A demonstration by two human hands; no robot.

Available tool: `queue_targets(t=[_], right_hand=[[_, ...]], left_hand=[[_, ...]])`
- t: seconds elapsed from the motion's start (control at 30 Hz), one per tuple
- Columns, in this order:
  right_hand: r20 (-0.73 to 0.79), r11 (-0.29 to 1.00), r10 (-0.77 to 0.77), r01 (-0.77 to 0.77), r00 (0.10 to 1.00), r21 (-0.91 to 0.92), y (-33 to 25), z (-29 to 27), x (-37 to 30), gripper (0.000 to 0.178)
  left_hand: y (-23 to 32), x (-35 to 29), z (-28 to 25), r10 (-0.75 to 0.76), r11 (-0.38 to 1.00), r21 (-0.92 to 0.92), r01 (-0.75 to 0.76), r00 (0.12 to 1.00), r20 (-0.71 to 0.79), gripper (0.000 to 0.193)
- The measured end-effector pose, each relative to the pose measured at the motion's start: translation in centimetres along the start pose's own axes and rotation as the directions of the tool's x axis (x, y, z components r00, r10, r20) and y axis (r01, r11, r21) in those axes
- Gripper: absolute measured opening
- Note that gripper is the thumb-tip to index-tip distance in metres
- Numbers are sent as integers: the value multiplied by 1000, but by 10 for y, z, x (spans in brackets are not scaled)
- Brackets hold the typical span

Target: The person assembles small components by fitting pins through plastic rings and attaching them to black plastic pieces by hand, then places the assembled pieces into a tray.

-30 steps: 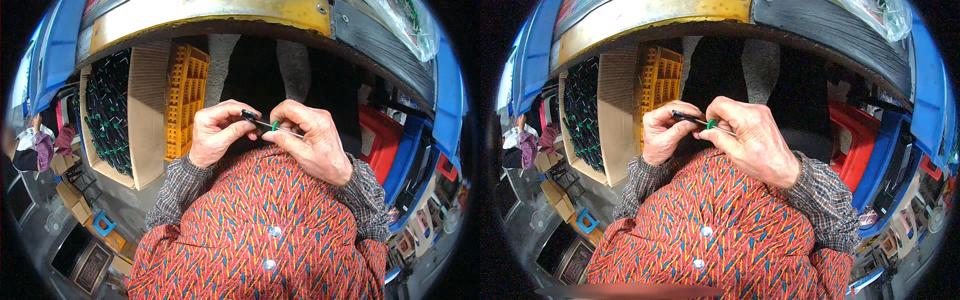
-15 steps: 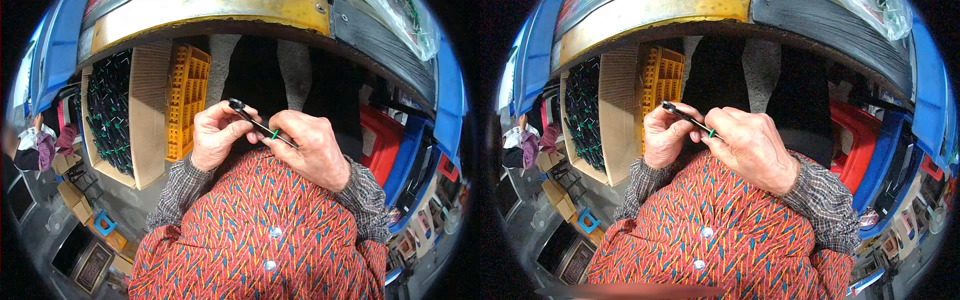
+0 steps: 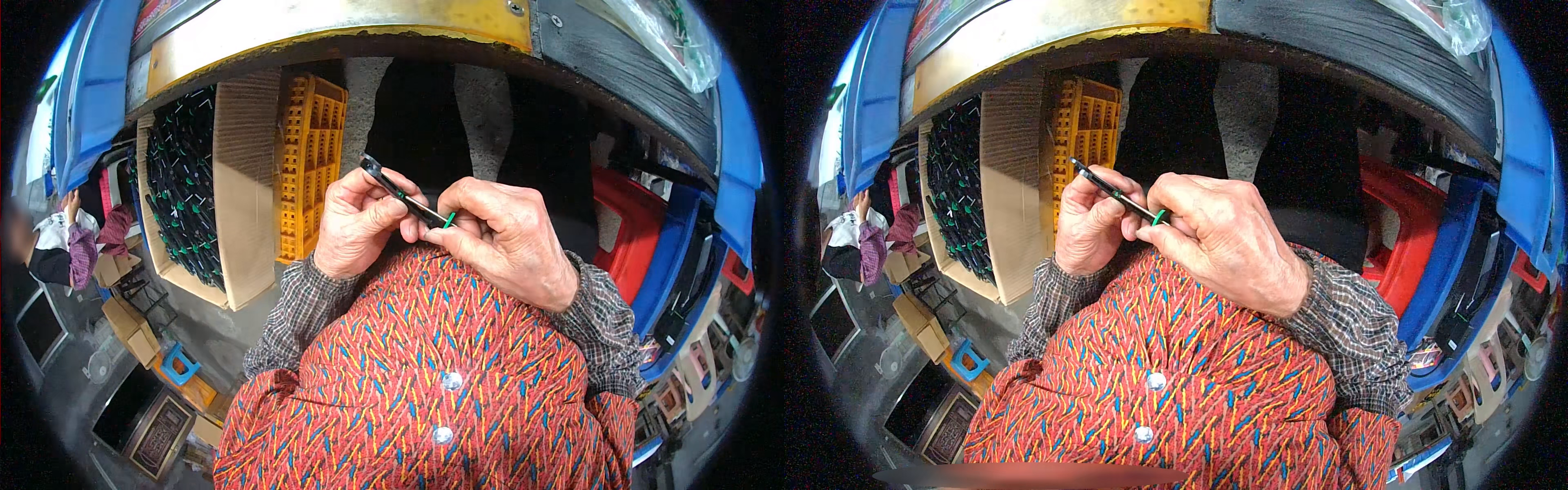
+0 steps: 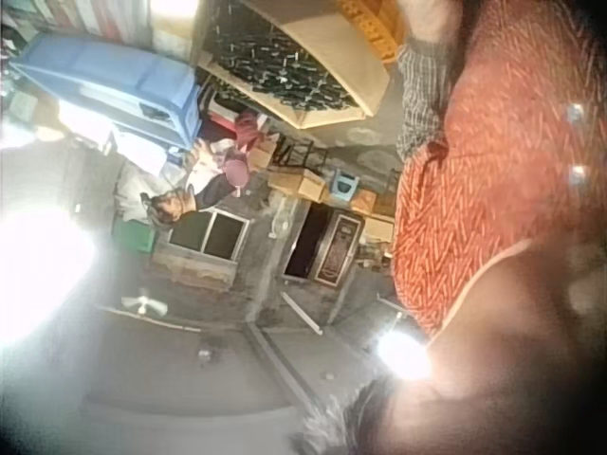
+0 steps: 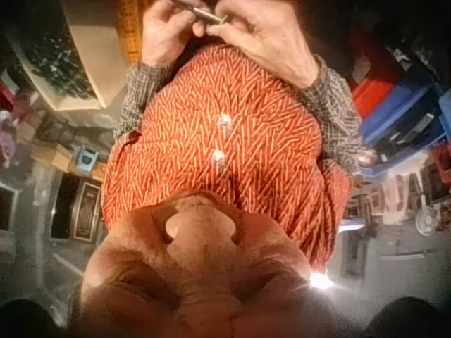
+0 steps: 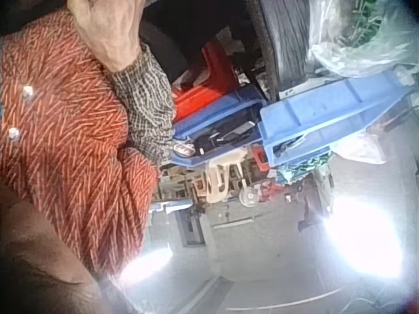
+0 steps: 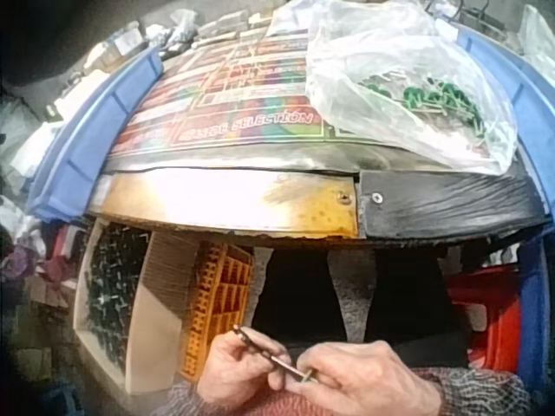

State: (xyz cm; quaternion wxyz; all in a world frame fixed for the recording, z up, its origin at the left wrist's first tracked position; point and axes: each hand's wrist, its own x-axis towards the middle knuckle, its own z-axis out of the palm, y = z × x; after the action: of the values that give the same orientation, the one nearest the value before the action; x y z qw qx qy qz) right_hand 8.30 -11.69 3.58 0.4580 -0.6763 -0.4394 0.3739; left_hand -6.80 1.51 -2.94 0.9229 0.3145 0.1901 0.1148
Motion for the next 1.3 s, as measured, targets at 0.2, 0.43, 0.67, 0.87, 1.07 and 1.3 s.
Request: queue_targets(t=[0.2,0.43,0.67,0.87,1.07,1.3], right_hand=[[17,1000,-20,20,1000,-17,1,2,2,14],[22,1000,-12,13,1000,-17,2,0,2,14],[14,1000,5,-5,1000,-1,3,1,2,14],[32,998,56,-57,998,6,6,0,3,16],[96,969,186,-198,978,145,9,-3,3,19],[123,965,206,-223,971,137,9,-6,3,16]], left_hand=[[-1,0,-1,6,1000,-21,-6,1000,12,21],[0,2,-1,27,999,25,-28,999,22,20],[1,2,-2,28,996,84,-29,999,20,18],[4,3,-1,47,986,163,-48,999,9,15],[8,3,-1,79,932,353,-79,997,13,14],[18,4,4,50,864,501,-57,998,28,13]])
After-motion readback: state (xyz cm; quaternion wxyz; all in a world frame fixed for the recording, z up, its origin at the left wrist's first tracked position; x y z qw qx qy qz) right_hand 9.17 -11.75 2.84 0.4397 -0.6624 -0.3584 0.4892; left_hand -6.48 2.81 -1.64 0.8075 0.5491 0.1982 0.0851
